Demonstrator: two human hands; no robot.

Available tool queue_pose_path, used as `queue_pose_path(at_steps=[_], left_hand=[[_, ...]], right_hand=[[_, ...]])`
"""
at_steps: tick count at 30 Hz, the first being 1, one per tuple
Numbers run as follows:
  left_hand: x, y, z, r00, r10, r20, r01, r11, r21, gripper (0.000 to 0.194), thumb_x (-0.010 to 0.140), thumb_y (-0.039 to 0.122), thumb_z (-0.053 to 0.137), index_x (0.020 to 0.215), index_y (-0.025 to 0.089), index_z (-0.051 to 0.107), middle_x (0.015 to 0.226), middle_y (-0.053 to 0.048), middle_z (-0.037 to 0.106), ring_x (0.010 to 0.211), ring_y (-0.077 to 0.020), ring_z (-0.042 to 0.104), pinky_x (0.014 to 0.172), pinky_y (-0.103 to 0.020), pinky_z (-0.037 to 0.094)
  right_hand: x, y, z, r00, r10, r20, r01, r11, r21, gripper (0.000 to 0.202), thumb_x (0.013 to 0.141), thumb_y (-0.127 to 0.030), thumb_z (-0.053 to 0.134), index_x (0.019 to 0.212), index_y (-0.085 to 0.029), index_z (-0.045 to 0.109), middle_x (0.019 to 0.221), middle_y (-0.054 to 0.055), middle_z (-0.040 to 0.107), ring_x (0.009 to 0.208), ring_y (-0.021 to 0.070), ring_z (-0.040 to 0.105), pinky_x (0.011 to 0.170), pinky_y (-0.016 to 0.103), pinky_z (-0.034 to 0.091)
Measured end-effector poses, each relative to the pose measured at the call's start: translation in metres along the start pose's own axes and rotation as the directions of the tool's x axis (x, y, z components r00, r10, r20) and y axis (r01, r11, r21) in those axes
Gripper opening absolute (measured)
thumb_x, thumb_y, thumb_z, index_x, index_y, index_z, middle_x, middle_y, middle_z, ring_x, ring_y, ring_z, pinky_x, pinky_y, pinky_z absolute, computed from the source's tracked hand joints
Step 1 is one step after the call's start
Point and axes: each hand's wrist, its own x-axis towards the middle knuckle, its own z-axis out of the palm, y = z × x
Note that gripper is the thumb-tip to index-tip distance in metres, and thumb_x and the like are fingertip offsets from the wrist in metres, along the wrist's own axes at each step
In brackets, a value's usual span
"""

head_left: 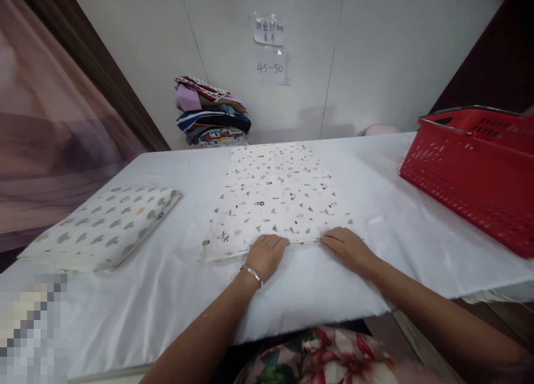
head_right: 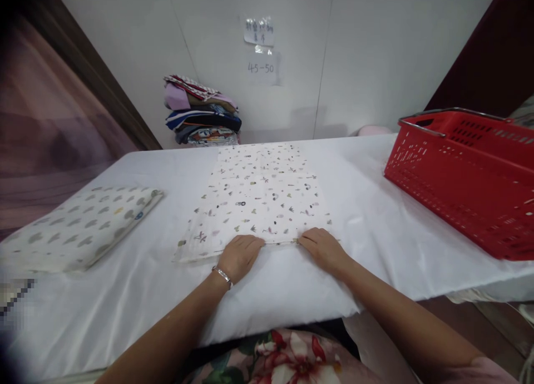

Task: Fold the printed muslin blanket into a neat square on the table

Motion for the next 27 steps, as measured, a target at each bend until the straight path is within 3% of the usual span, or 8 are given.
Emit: queue_pose_path(at_steps=[6, 11, 17, 22, 27], left_hand=[[-0.001, 0.002, -0.002, 1.0, -0.021, 0.007, 0.021, 1.0, 0.01, 0.019, 0.086, 0.019, 0.041, 0.097, 0.019, 0.056, 0.097, -0.004, 0.061, 0.094, -0.0173, 0.052, 0.079, -0.032, 0.039], [0.0, 0.003, -0.004, 0.996, -0.08, 0.031, 0.079, 0.996, 0.036, 0.019, 0.086, 0.021, 0.042, 0.096, 0.02, 0.058, 0.096, -0.004, 0.059, 0.092, -0.0188, 0.049, 0.075, -0.033, 0.04], [0.002, 0.008, -0.006, 0.982, -0.146, 0.117, 0.142, 0.989, 0.046, 0.028, 0.078, 0.007, 0.045, 0.099, 0.019, 0.058, 0.097, -0.004, 0.057, 0.092, -0.0191, 0.048, 0.08, -0.035, 0.039], [-0.003, 0.007, -0.003, 0.976, -0.184, 0.113, 0.186, 0.983, -0.005, 0.046, 0.07, -0.002, 0.041, 0.108, 0.021, 0.054, 0.105, -0.003, 0.055, 0.097, -0.0191, 0.045, 0.085, -0.035, 0.037], [-0.006, 0.002, 0.002, 0.971, -0.222, 0.093, 0.228, 0.971, -0.067, 0.057, 0.064, -0.006, 0.039, 0.11, 0.024, 0.053, 0.108, -0.003, 0.053, 0.1, -0.0183, 0.044, 0.087, -0.035, 0.035]], right_hand=[[-0.01, 0.002, -0.008, 0.999, -0.049, 0.013, 0.049, 0.999, 0.007, 0.033, 0.089, -0.02, 0.036, 0.118, -0.023, 0.052, 0.115, 0.006, 0.055, 0.102, 0.0213, 0.049, 0.084, 0.038, 0.039], [-0.027, 0.017, -0.01, 1.0, -0.011, -0.003, 0.011, 1.0, -0.027, 0.037, 0.09, -0.021, 0.035, 0.126, -0.025, 0.045, 0.123, 0.006, 0.052, 0.108, 0.0217, 0.047, 0.089, 0.041, 0.038], [-0.03, 0.028, -0.014, 0.999, -0.046, 0.021, 0.048, 0.997, -0.068, 0.042, 0.089, -0.018, 0.035, 0.13, -0.027, 0.041, 0.126, 0.004, 0.05, 0.11, 0.0201, 0.047, 0.089, 0.037, 0.039], [-0.029, 0.034, -0.016, 0.998, -0.064, 0.021, 0.066, 0.989, -0.132, 0.046, 0.088, -0.015, 0.038, 0.131, -0.028, 0.038, 0.126, 0.005, 0.05, 0.109, 0.0199, 0.048, 0.087, 0.036, 0.042], [-0.034, 0.042, -0.009, 0.997, -0.041, -0.057, 0.03, 0.983, -0.184, 0.046, 0.086, -0.016, 0.041, 0.129, -0.03, 0.041, 0.122, 0.003, 0.054, 0.106, 0.0187, 0.052, 0.087, 0.034, 0.044]])
